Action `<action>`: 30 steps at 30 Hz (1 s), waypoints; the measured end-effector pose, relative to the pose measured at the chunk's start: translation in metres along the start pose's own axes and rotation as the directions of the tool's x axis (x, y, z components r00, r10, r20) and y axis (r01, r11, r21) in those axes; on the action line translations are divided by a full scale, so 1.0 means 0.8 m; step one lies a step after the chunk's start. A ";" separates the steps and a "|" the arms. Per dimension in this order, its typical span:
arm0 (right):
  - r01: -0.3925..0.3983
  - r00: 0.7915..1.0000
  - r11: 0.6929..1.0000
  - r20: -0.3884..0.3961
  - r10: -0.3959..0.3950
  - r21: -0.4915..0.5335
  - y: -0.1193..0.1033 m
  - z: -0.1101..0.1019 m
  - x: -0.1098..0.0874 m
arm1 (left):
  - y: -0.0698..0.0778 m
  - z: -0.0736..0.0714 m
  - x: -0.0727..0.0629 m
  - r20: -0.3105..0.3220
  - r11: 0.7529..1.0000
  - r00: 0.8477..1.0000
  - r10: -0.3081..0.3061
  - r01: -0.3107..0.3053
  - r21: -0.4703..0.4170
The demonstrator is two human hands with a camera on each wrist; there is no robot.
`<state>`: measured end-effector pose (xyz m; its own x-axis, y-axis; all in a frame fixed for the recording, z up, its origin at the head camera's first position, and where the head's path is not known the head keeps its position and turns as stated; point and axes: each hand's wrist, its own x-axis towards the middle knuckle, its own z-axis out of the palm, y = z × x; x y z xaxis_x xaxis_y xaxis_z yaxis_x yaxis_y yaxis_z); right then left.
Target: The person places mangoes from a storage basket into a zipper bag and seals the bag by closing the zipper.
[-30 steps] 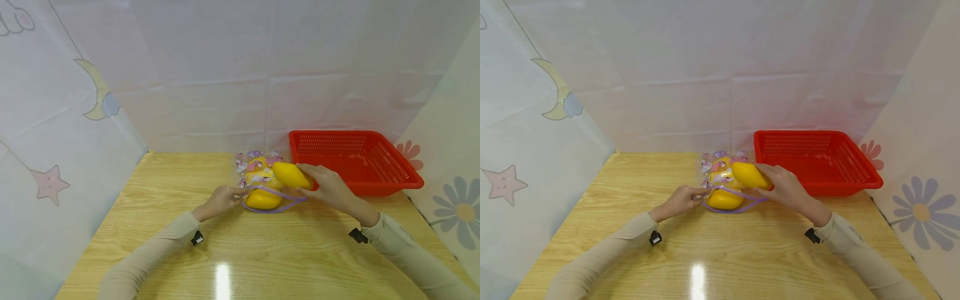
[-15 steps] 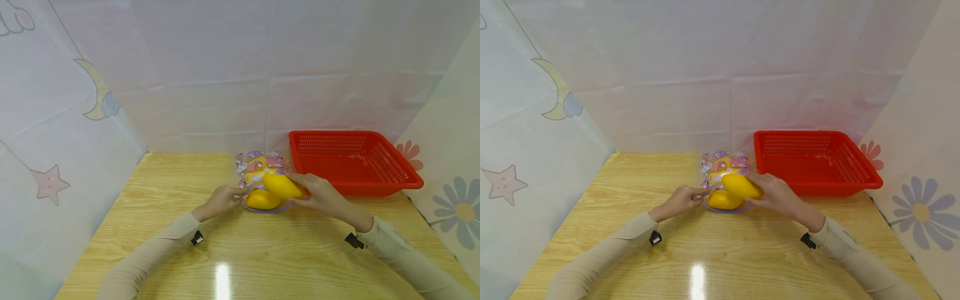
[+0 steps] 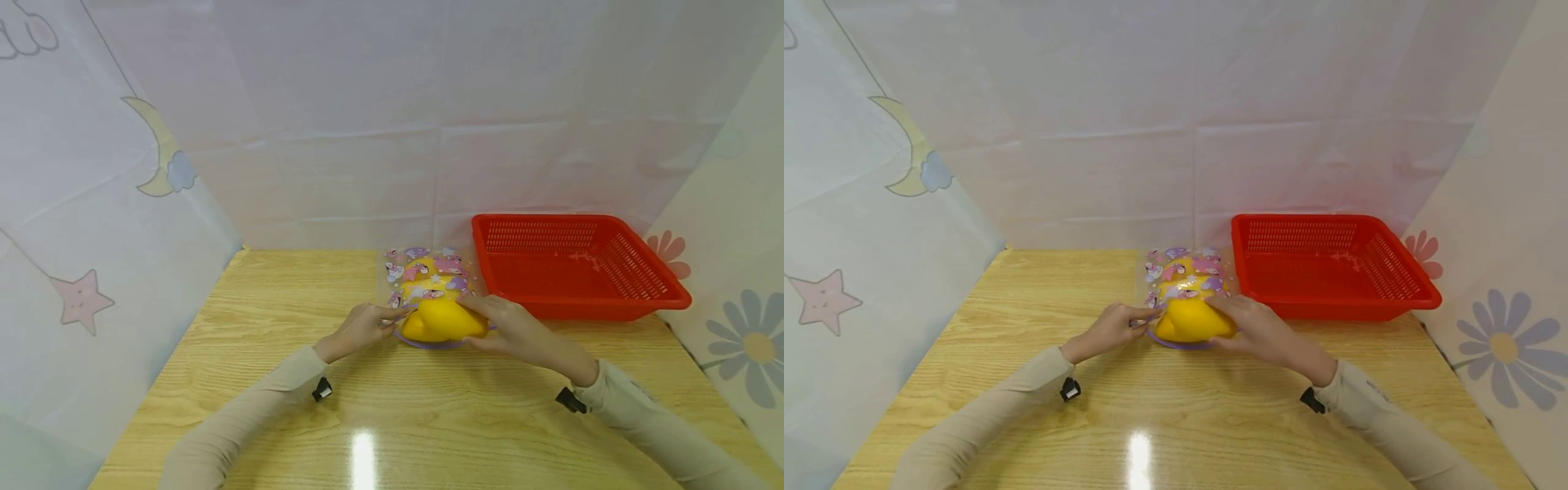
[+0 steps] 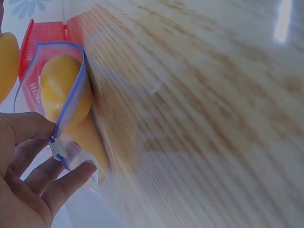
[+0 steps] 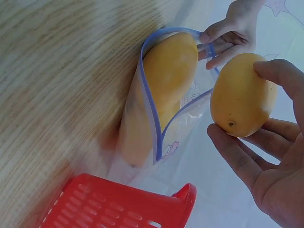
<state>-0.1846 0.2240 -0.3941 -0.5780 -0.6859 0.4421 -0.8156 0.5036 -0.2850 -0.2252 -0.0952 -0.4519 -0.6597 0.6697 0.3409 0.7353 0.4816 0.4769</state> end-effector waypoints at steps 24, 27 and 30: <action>-0.009 0.992 1.000 0.128 0.009 -0.003 -0.010 0.019 -0.003 | 0.001 0.000 -0.002 -0.021 0.999 0.999 -0.033 0.033 -0.002; -0.010 0.991 1.000 0.130 0.010 -0.004 -0.010 0.021 -0.003 | 0.000 0.000 -0.002 -0.018 0.999 0.999 -0.036 0.036 -0.002; -0.002 0.991 1.000 0.132 0.001 0.002 -0.010 0.022 -0.004 | 0.001 0.000 -0.002 -0.017 0.999 0.999 -0.038 0.038 0.000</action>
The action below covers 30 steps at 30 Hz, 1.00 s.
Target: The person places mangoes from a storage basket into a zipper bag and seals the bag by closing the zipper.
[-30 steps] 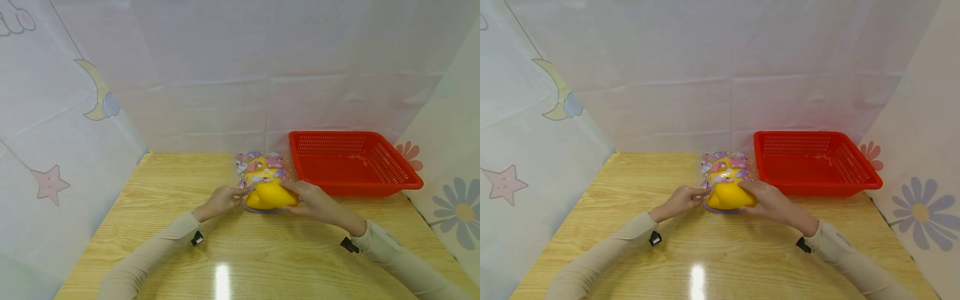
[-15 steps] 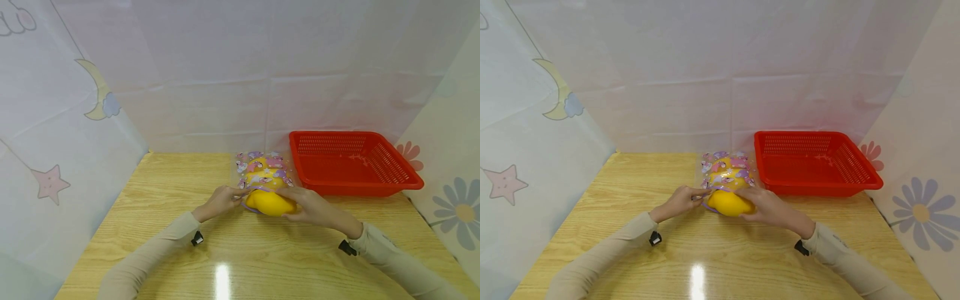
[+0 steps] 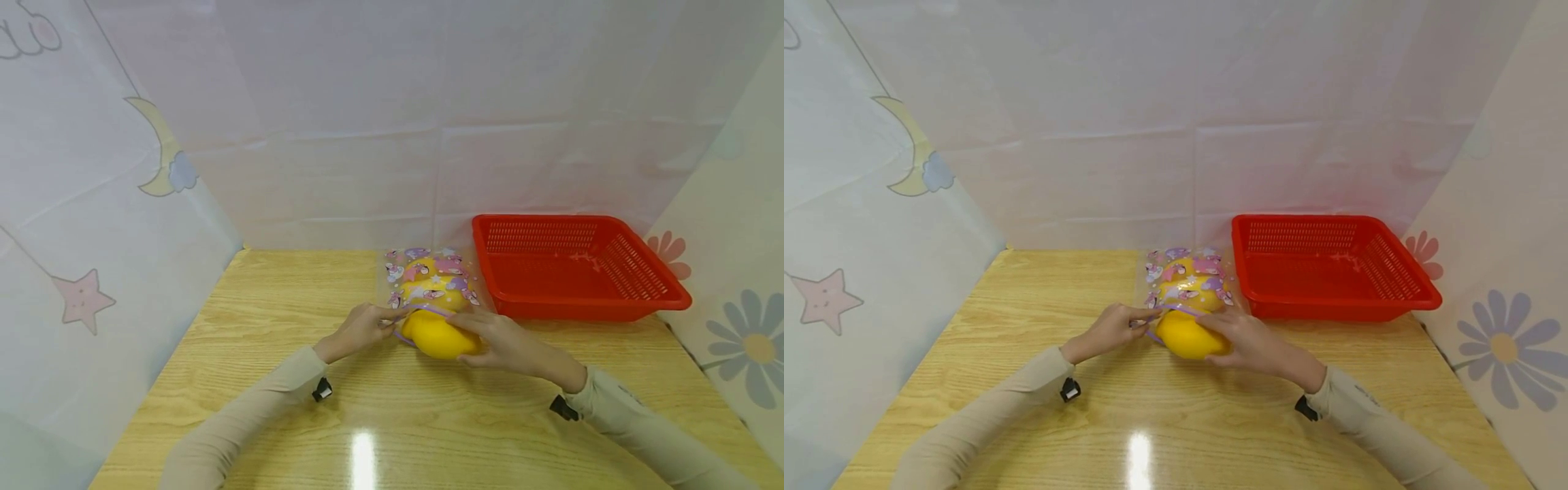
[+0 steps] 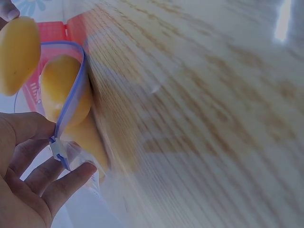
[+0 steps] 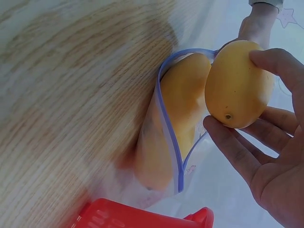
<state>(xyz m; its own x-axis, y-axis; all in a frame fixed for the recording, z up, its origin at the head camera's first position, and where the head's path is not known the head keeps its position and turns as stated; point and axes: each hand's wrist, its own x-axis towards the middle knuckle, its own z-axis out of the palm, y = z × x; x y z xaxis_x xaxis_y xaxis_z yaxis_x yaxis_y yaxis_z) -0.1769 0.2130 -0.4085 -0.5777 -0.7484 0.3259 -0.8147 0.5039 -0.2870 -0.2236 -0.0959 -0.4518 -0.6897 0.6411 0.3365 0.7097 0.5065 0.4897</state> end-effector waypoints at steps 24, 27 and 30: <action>-0.028 0.999 0.999 0.032 0.029 -0.030 -0.002 0.011 0.000 | -0.001 -0.001 0.000 0.015 1.000 1.000 0.014 -0.014 -0.006; -0.008 1.000 0.999 0.008 0.009 -0.036 -0.001 0.014 0.000 | 0.000 -0.001 0.000 0.015 1.000 1.000 0.007 -0.007 -0.002; 0.018 1.000 0.999 -0.023 -0.019 -0.049 0.000 0.015 0.000 | 0.000 -0.001 0.000 0.015 1.000 1.000 0.002 -0.002 -0.001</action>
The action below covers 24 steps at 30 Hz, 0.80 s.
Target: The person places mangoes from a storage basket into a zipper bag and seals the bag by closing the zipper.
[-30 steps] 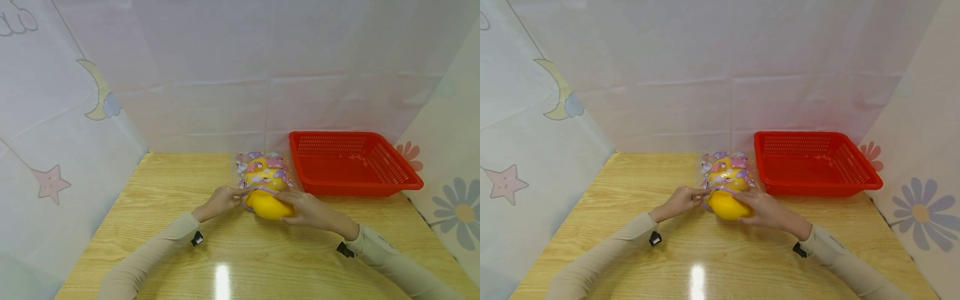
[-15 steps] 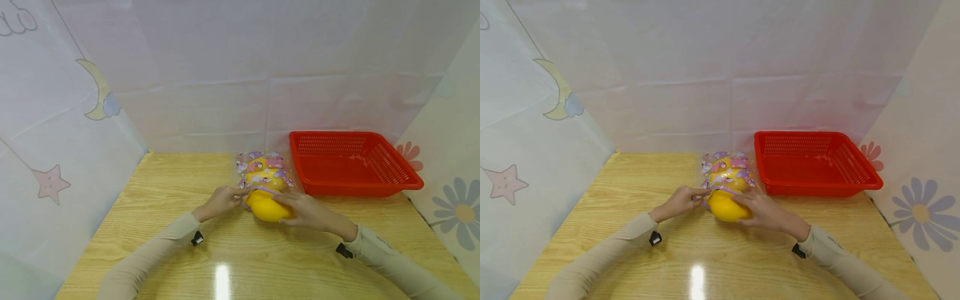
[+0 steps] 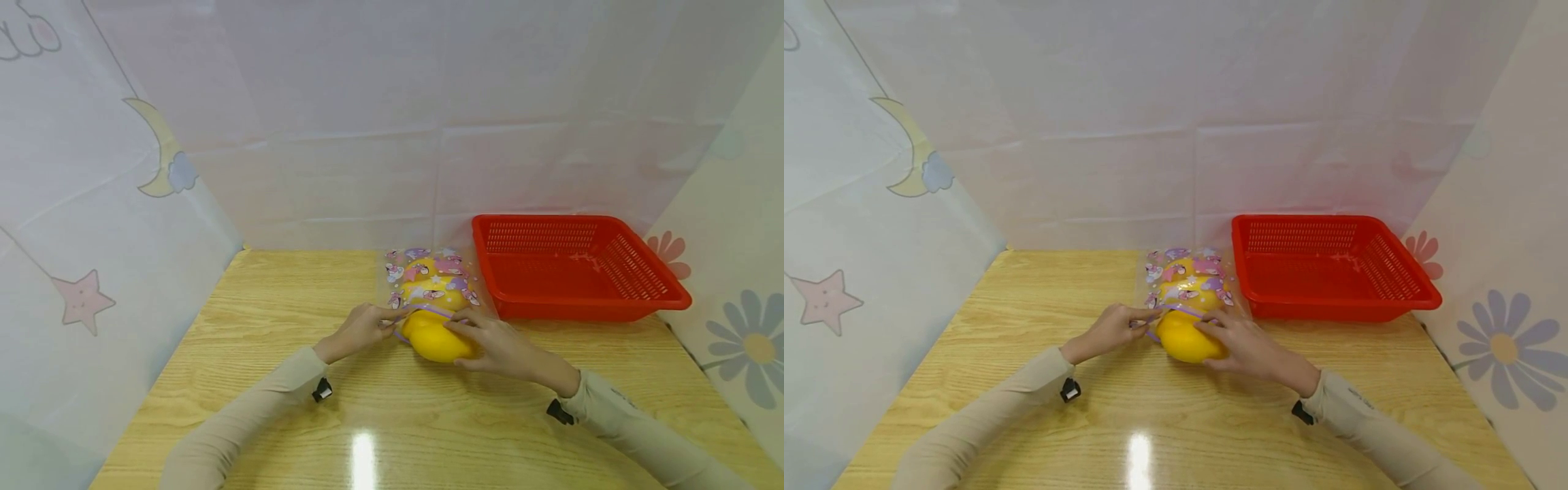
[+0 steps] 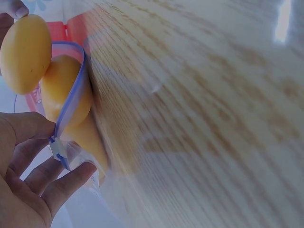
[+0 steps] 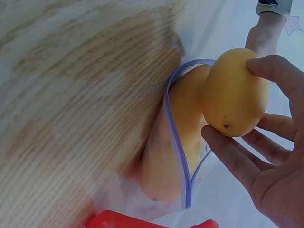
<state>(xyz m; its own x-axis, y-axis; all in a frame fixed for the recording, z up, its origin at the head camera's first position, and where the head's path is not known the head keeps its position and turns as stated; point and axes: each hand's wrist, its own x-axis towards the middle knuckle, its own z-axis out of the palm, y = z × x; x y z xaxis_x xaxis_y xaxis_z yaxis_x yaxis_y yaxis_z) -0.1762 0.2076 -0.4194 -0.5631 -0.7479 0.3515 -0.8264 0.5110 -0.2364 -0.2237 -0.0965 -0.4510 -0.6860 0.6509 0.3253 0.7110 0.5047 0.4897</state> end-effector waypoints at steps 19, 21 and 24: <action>0.008 0.994 1.000 -0.109 -0.010 -0.026 -0.005 0.011 0.004 | 0.000 0.001 -0.001 -0.009 1.000 1.000 0.014 -0.014 -0.005; 0.000 0.995 1.000 -0.099 -0.002 -0.024 -0.006 0.013 0.004 | 0.000 0.000 -0.001 -0.004 1.000 1.000 0.007 -0.007 -0.003; -0.016 0.996 0.999 -0.089 0.013 -0.035 -0.006 0.016 0.003 | -0.001 0.000 0.000 0.002 1.000 1.000 0.004 -0.004 -0.003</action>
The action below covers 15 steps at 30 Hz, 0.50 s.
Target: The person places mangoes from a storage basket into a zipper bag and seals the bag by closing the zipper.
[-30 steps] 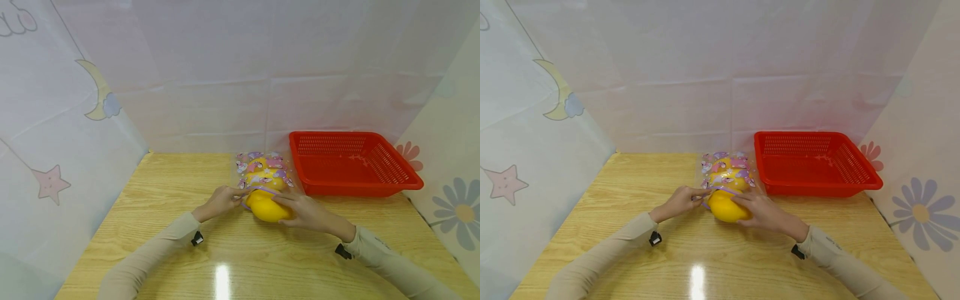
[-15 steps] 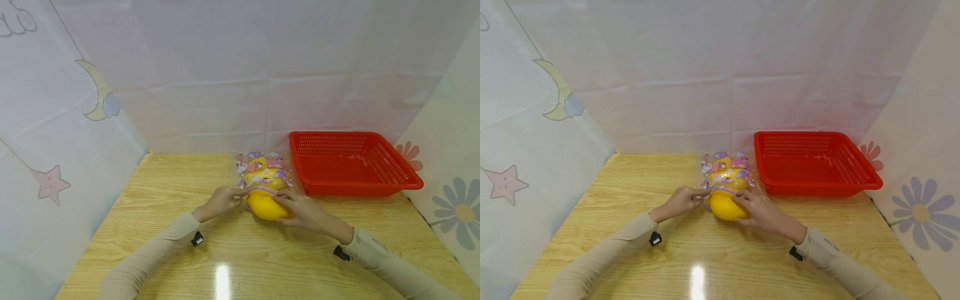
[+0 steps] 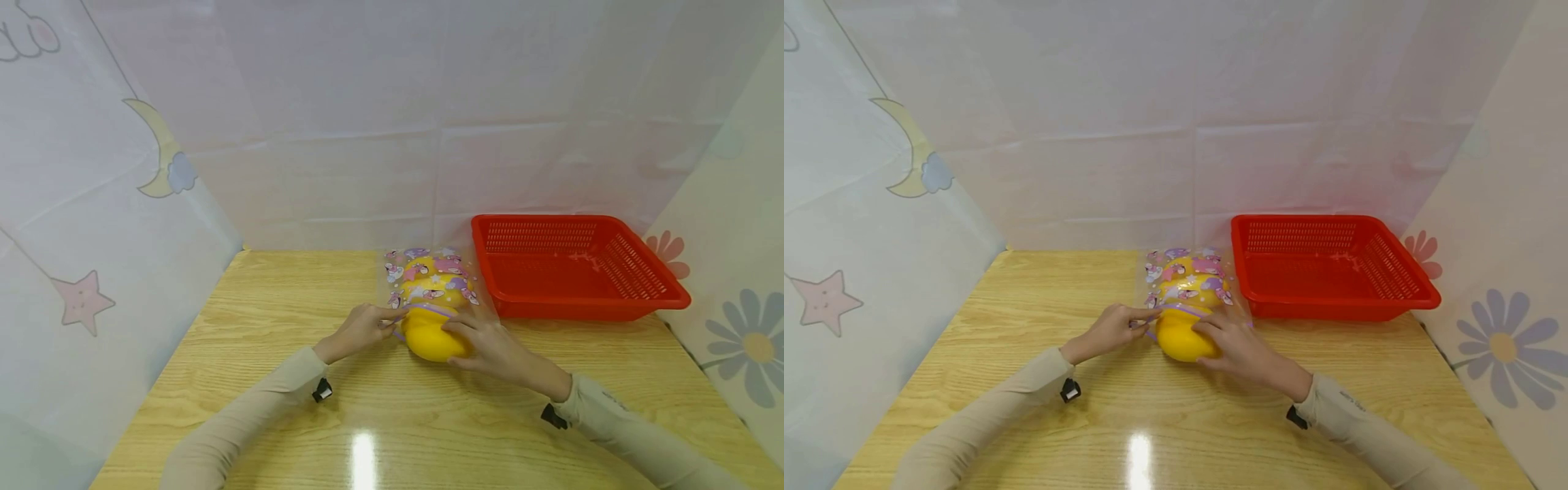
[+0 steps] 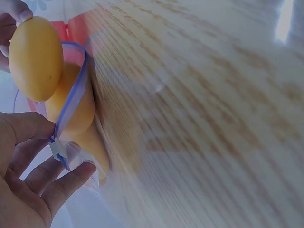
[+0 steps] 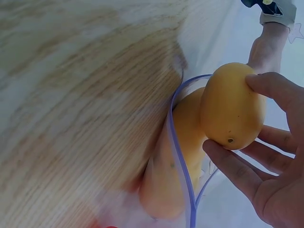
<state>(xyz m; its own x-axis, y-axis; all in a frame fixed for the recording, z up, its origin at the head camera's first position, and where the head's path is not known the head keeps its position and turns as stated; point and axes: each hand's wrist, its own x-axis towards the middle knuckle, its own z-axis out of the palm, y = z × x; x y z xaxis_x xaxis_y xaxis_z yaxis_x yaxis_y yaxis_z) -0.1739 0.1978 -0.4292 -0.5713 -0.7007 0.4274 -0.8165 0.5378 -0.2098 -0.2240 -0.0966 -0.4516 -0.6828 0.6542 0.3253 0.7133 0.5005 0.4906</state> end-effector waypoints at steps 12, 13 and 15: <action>0.007 0.999 0.998 -0.048 -0.010 -0.061 -0.001 0.007 0.004 | 0.000 0.000 0.000 -0.008 1.000 1.000 0.011 -0.011 -0.004; 0.017 0.998 0.998 -0.057 -0.021 -0.065 0.000 0.008 0.004 | 0.000 0.000 0.000 -0.008 1.000 1.000 0.011 -0.011 -0.004; 0.032 0.997 0.997 -0.073 -0.038 -0.073 0.001 0.010 0.005 | 0.001 0.000 0.000 -0.009 1.000 1.000 0.007 -0.007 -0.003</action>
<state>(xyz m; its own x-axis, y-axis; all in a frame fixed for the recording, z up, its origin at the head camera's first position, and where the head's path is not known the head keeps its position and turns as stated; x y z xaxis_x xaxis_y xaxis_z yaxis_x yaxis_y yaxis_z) -0.1772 0.1919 -0.4345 -0.5327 -0.6842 0.4982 -0.8263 0.5478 -0.1312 -0.2239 -0.0962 -0.4514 -0.6792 0.6525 0.3360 0.7175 0.4942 0.4908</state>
